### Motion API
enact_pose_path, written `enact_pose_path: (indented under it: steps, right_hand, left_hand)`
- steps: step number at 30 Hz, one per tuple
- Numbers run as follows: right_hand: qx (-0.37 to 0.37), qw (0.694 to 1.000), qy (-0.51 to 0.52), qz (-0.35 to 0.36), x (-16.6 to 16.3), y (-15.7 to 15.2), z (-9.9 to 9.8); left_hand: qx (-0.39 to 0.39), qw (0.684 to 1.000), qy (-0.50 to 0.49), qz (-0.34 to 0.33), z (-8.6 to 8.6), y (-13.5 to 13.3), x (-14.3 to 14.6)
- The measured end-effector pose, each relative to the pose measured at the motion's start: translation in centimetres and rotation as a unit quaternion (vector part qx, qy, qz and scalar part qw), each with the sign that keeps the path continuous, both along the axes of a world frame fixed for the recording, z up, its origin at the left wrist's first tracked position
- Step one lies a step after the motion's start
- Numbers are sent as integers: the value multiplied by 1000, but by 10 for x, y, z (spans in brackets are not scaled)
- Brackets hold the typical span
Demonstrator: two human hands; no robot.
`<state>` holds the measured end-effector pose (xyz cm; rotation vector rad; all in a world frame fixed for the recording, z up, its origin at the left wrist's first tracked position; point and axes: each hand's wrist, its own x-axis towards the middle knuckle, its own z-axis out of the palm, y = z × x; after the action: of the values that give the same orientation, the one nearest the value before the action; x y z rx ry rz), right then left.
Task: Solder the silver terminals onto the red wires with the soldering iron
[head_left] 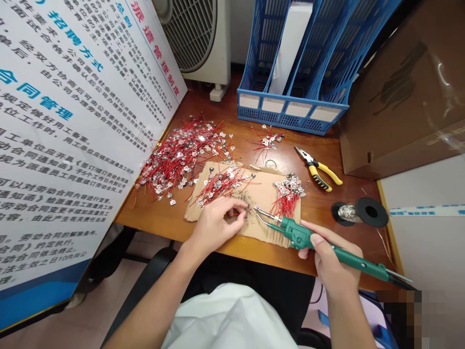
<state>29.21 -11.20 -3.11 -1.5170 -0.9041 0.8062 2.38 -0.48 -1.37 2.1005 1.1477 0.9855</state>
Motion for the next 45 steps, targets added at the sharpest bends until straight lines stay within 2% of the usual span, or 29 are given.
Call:
enact_pose_path:
  steps: [8, 14, 17, 21, 30, 36, 45]
  right_hand:
    - [-26, 997, 66, -2, -2, 0, 8]
    - [-5, 996, 85, -7, 2, -1, 4]
    - [24, 995, 93, 13, 6, 1, -1]
    - [43, 995, 91, 27, 11, 3, -6]
    - [6, 999, 38, -15, 5, -1, -5]
    - [6, 1000, 25, 16, 7, 0, -4]
    - [-6, 1000, 13, -13, -1, -2, 1]
  left_hand:
    - [-1, 1000, 1, 1, -1, -1, 1]
    - [-2, 1000, 2, -3, -1, -1, 1]
    - [0, 1000, 5, -4, -1, -1, 2]
    - [-1, 1000, 3, -3, -2, -1, 2]
    - [-4, 1000, 4, 1, -3, 0, 1]
    - [-6, 1000, 7, 0, -3, 0, 1]
    - [-11, 1000, 11, 0, -1, 0, 2]
